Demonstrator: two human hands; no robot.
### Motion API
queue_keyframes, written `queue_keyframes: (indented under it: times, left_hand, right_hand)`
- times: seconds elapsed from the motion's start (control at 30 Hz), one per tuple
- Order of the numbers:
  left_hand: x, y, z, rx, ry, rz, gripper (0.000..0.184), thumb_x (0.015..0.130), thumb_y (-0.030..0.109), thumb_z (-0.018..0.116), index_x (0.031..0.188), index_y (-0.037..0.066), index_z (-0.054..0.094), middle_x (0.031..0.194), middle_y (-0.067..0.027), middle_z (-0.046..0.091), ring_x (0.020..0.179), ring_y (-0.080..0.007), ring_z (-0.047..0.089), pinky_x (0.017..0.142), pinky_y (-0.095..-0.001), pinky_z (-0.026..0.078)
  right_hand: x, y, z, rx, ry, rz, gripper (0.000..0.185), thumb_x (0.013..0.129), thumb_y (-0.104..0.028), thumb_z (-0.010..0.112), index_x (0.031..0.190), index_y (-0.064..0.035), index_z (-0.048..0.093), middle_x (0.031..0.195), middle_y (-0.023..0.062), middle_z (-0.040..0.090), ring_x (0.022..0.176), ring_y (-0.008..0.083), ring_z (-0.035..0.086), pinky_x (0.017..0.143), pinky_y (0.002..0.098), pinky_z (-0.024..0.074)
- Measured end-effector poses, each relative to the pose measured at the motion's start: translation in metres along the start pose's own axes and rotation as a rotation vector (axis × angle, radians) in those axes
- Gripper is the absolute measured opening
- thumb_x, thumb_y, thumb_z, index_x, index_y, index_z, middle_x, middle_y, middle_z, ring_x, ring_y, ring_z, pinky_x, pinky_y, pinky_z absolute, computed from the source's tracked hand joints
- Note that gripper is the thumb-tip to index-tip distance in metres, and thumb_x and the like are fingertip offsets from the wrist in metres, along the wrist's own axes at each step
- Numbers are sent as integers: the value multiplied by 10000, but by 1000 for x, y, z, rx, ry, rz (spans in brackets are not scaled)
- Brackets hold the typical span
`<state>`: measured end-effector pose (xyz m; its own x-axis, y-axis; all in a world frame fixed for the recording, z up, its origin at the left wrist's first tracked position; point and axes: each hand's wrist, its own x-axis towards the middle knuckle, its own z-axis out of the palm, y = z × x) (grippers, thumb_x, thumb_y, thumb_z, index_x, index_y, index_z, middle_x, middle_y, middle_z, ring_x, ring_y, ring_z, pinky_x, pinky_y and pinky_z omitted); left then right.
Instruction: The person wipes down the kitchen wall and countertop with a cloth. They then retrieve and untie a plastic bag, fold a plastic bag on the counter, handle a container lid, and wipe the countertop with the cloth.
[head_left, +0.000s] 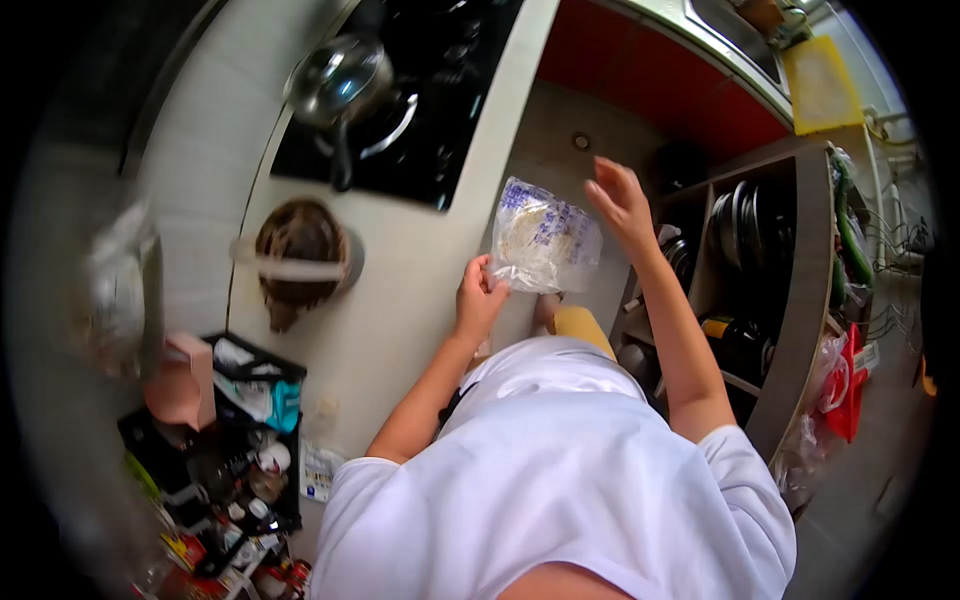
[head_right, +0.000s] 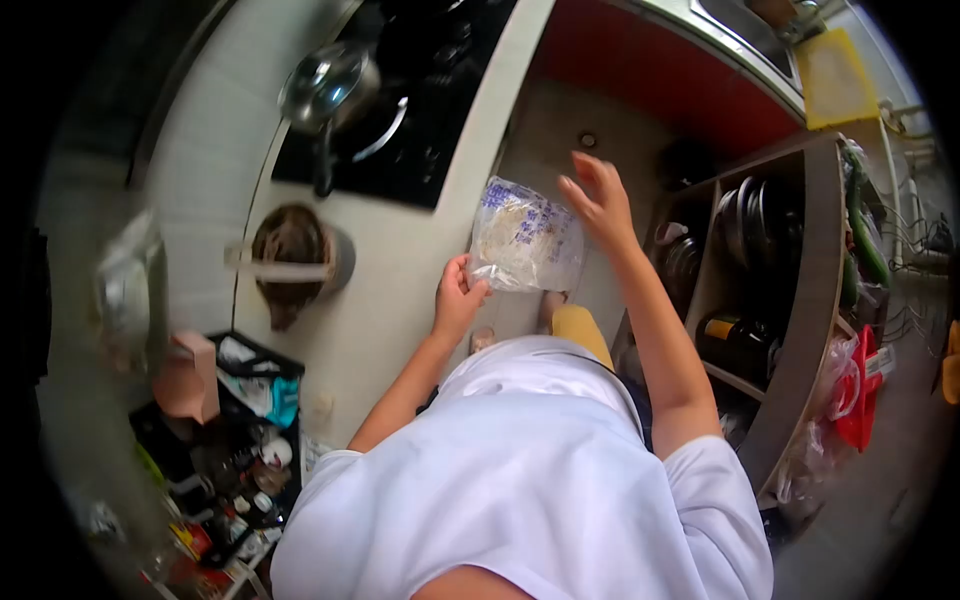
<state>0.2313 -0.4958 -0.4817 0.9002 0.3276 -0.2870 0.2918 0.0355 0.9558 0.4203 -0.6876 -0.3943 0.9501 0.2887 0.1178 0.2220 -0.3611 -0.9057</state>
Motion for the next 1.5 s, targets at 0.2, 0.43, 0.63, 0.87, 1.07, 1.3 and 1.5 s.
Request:
queue_keyframes:
  times: [0.2, 0.43, 0.63, 0.87, 1.07, 1.3, 1.5]
  left_hand:
    - [53, 60, 76, -337, -163, -141, 471, 833, 126, 605, 1259, 74, 411, 1028, -25, 626, 796, -83, 620, 622, -210, 492]
    - [45, 53, 60, -349, -139, -125, 635, 800, 141, 703, 1327, 68, 355, 1063, -27, 611, 818, -114, 618, 686, -258, 510]
    - [-57, 14, -94, 585, 331, -506, 362, 775, 242, 737, 1053, 38, 627, 889, -140, 646, 895, -285, 636, 792, -395, 515]
    - [-64, -12, -257, 1092, 887, -232, 470, 793, 122, 648, 1235, 45, 508, 1257, -182, 497, 1137, -387, 492, 934, -446, 436]
    - [-8, -43, -324, 1167, 957, -6, 572, 811, 125, 631, 1347, 86, 436, 1362, -145, 446, 1232, -405, 419, 1008, -458, 385]
    - [-33, -75, -290, 1136, 961, -15, 348, 761, 94, 644, 1103, 133, 591, 1071, -90, 571, 975, -330, 546, 831, -432, 454]
    - [-102, -3, -151, 589, 1000, 271, 400, 779, 42, 605, 1167, 141, 608, 1020, -108, 562, 956, -314, 519, 847, -439, 423]
  right_hand:
    - [-36, 68, -64, 506, -142, 504, 787, 789, -352, 759, 1419, -136, 340, 1326, 69, 454, 1134, 239, 508, 935, 393, 436]
    - [-1, 43, -36, 811, -360, 820, 474, 855, -108, 661, 1277, -114, 445, 1133, 57, 596, 984, 202, 602, 769, 365, 512]
    - [-6, 35, 25, 651, -709, 755, 494, 846, -123, 687, 1277, -51, 456, 1068, 64, 612, 927, 177, 610, 755, 320, 517]
    - [-58, -8, 136, 287, -1031, 615, 740, 849, -242, 719, 1430, -22, 317, 1088, 129, 610, 959, 197, 603, 791, 332, 510]
    - [-97, -29, 206, 164, -973, 613, 733, 870, -344, 681, 1431, -39, 321, 1100, 145, 604, 939, 214, 616, 710, 335, 547]
    - [-118, -11, 220, 252, -810, 561, 550, 938, -397, 568, 1310, -7, 458, 1039, 91, 627, 879, 153, 616, 648, 286, 548]
    - [-122, -21, 224, 294, -764, 558, 460, 958, -334, 549, 1292, -25, 482, 914, 60, 625, 762, 129, 598, 593, 269, 515]
